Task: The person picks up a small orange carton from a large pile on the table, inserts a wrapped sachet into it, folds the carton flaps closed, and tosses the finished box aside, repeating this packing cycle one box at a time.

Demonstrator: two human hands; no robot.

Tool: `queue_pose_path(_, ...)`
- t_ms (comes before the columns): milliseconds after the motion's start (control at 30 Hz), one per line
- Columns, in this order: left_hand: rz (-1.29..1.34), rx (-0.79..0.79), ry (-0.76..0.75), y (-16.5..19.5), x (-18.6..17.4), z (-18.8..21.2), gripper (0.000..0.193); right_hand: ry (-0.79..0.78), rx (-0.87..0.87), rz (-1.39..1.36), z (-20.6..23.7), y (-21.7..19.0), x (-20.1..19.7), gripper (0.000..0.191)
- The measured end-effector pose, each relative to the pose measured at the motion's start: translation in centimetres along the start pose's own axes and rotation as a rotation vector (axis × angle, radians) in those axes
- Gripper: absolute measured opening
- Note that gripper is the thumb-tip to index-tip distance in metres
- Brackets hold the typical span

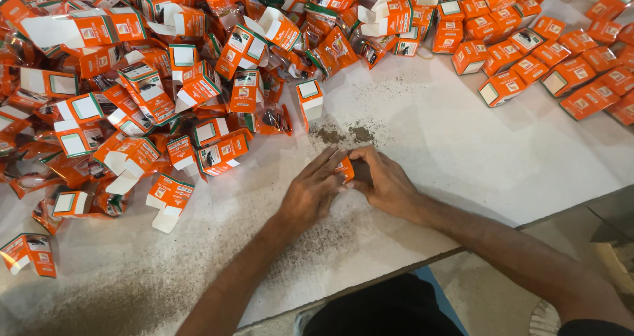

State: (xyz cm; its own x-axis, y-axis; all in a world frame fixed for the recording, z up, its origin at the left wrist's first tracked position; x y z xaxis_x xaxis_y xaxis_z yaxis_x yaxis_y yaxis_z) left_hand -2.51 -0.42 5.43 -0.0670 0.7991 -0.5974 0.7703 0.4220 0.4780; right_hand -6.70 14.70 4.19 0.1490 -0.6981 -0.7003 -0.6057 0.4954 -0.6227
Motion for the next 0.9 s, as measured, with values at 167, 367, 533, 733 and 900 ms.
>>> queue_pose_path(167,-0.179,0.025,-0.03,1.1,-0.8,0.5,0.024,0.053,-0.26,0.073,0.2,-2.4,-0.3,0.063)
queue_pose_path(367,-0.313,-0.186,0.153,-2.7,-2.1,-1.0,0.05,0.268,-0.026,0.394,-0.9,0.6,-4.8,0.057)
queue_pose_path(533,-0.533,-0.343,0.152,-8.2,-2.0,-5.4,0.043,0.287,-0.138,0.397,-0.7,0.5,-5.0,0.08)
queue_pose_path(733,-0.179,0.022,0.094,-3.1,0.3,-4.6,0.043,0.069,-0.189,0.366,-0.8,0.0,-2.4,0.067)
queue_pose_path(900,-0.917,-0.088,0.145,-6.4,-5.8,-3.9,0.064,-0.012,0.27,-0.151,-0.5,3.0,-0.4,0.068)
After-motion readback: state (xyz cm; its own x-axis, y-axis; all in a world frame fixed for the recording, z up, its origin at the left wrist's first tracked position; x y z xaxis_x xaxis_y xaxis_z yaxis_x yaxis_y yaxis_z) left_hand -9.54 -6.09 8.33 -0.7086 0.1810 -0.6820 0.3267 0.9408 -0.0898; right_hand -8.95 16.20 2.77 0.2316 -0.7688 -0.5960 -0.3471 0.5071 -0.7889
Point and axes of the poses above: each hand's wrist, its own z-axis away from the middle knuckle, its own x-axis out of the palm, y = z × x, the point moved 7 cm from there along -z, towards the middle knuckle, and after that the axes turned 4 degrees about z, right-handed, at the moved point
